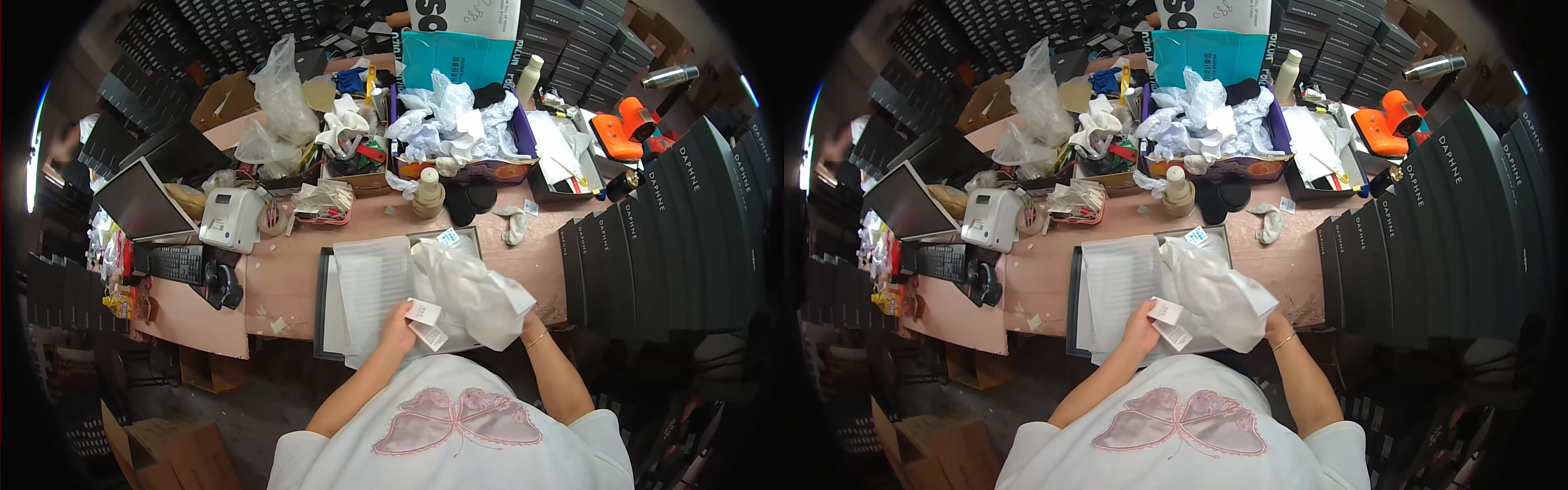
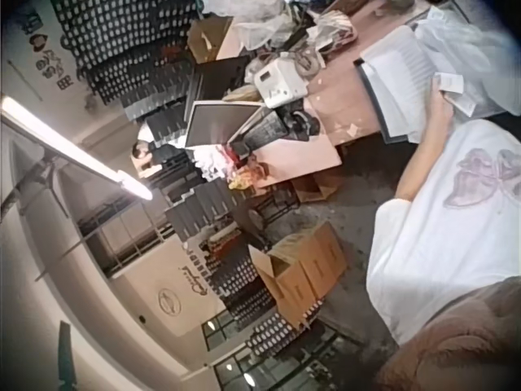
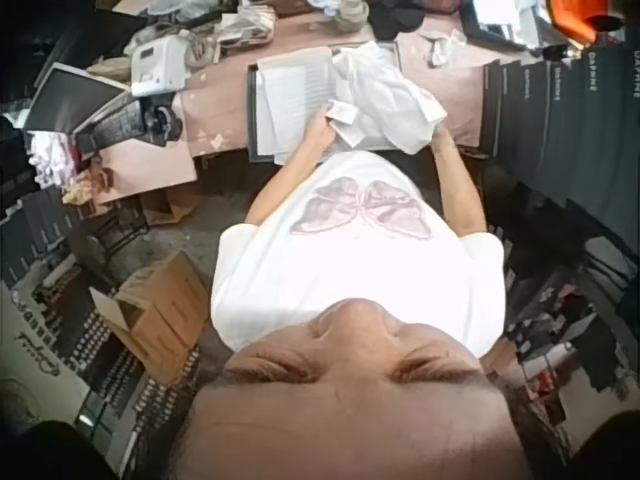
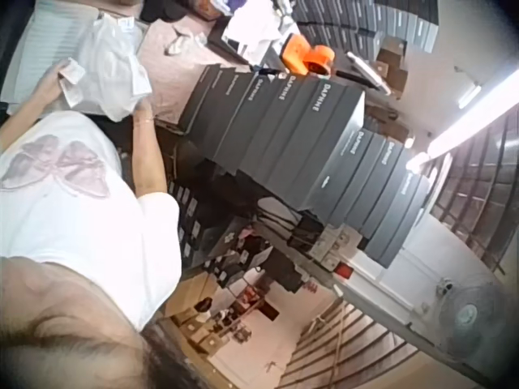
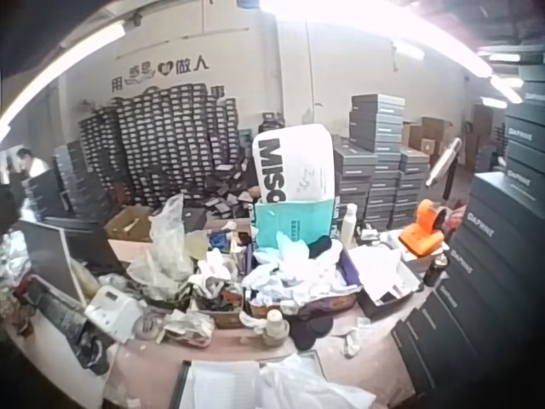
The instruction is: Inspecting and packaging high-heeled shoes into boxes with tissue paper.
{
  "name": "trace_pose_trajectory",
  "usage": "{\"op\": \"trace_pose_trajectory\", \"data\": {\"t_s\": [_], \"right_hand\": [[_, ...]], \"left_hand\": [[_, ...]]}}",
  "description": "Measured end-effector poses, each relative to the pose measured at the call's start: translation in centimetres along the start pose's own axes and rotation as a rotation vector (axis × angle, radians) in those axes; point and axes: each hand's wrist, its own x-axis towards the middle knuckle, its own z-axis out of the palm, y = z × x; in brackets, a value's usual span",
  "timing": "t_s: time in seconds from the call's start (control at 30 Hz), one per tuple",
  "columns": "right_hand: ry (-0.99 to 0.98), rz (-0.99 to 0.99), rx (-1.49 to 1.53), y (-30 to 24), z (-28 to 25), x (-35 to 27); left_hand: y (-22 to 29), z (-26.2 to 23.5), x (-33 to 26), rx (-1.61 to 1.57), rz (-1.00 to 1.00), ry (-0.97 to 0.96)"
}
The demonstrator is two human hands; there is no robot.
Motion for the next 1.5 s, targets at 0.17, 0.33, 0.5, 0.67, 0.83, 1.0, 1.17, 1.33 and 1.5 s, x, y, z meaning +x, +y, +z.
{"op": "trace_pose_trajectory", "data": {"t_s": [0.17, 0.33, 0.5, 0.67, 0.83, 1.0, 1.17, 1.33, 1.5], "right_hand": [[0.029, -0.344, -0.551, -0.1, -1.6, 0.4], [0.025, -0.178, -0.416, 1.1, 5.8, -0.2], [0.112, -0.421, -1.170, -2.5, 13.3, -0.7], [0.136, -1.137, -1.775, -8.9, 15.4, -0.2], [-0.282, -0.714, -1.602, 2.2, 16.7, 0.3], [0.008, -0.901, -1.564, -6.4, 16.6, -2.7], [-0.208, -0.326, -1.817, -9.0, 14.3, -2.3], [0.203, -0.404, -1.322, -5.0, 7.2, -2.4], [0.533, -0.251, -0.840, -6.3, 3.2, -5.2]], "left_hand": [[-1.0, 2.7, -1.9, 0.809, 0.408, -0.134], [-0.2, 7.5, -9.2, 0.954, 0.709, -0.320], [2.3, 6.3, -7.1, 0.298, 0.486, -0.152], [3.5, 2.7, -7.0, 0.330, 0.400, -0.241], [3.6, 1.1, -3.8, 0.115, 0.223, -0.158], [7.5, -0.8, -5.0, 0.267, 0.042, -0.222], [10.6, -0.8, -4.6, 0.467, -0.026, -0.188], [11.6, 2.2, -6.4, 0.261, 0.291, 0.012], [12.2, 7.1, -10.0, 0.603, 0.672, -0.024]]}}
